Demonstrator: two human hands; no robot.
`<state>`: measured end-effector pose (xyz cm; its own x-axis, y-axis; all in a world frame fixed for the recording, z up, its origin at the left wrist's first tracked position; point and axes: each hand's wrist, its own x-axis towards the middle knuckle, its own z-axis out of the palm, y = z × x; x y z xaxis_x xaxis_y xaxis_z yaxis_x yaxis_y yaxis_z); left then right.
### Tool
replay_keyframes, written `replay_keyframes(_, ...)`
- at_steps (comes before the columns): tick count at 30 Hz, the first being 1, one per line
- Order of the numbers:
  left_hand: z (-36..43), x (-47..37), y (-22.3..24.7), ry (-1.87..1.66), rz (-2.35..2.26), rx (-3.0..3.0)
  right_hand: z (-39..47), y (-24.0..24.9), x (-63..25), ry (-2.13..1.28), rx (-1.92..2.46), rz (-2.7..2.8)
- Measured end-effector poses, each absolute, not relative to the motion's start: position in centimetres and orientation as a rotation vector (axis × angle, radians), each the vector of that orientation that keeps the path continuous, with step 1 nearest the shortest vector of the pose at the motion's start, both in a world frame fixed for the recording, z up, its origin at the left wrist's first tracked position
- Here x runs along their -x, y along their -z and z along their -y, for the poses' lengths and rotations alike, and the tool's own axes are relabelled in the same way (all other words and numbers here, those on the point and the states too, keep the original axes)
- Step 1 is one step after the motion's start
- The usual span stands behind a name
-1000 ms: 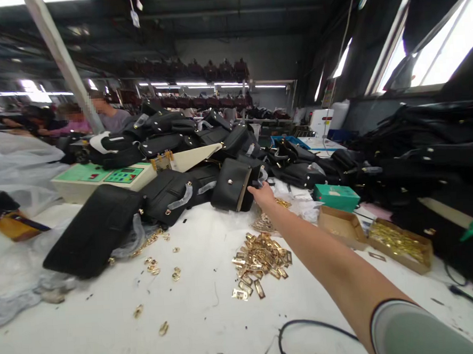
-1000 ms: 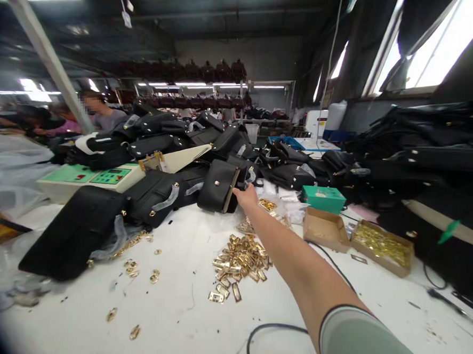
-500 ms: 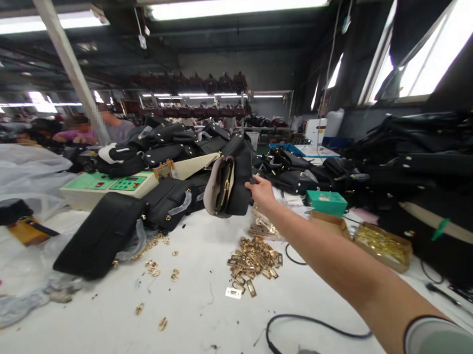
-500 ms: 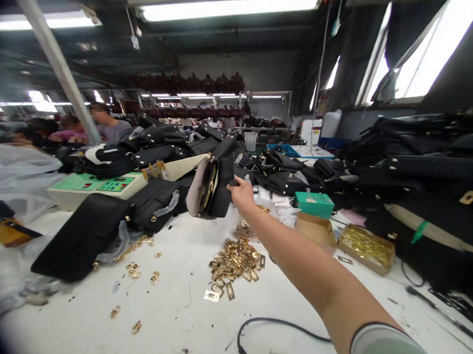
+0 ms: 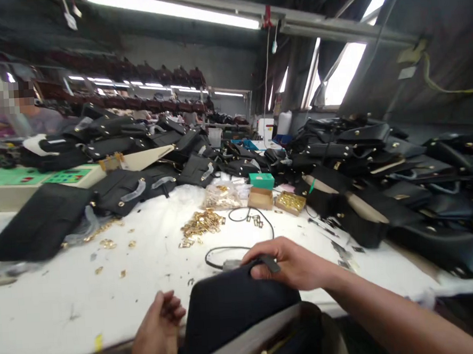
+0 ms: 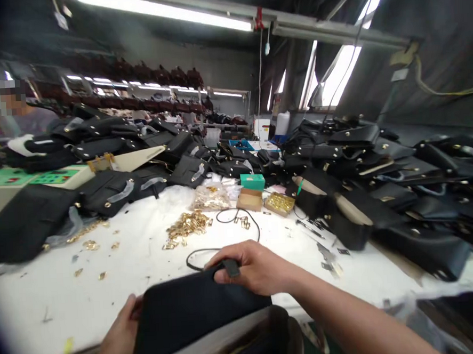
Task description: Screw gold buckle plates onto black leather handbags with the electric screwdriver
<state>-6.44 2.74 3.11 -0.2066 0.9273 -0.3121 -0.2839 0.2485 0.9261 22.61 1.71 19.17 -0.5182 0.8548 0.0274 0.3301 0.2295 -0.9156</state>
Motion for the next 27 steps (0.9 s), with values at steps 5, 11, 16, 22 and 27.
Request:
replay_keyframes(5, 0.3, 6.1, -4.8, -1.160, -1.122, -0.705, 3.4, -9.7, -22.2, -1.314, 1.168, 1.951)
replay_keyframes(11, 4.3, 2.5, -8.5, -0.685, -1.364, -1.877, 5.1, -3.8, -20.3, -1.121, 1.174, 1.906)
replay_keyframes(16, 4.9, -0.1, -5.9, -0.536, -1.285, -2.228, 5.3, -3.5, -19.7, -0.996, 1.200, 1.906)
replay_keyframes(22, 4.5, -0.1, -3.6, -0.538, -1.306, -2.198, 6.5, -4.7, -21.3, -1.109, 1.149, 1.864)
replay_keyframes(27, 4.5, -0.3, -3.7, -0.550, -1.405, -2.190, 6.3, -6.0, -21.3, -1.079, 1.211, 1.836)
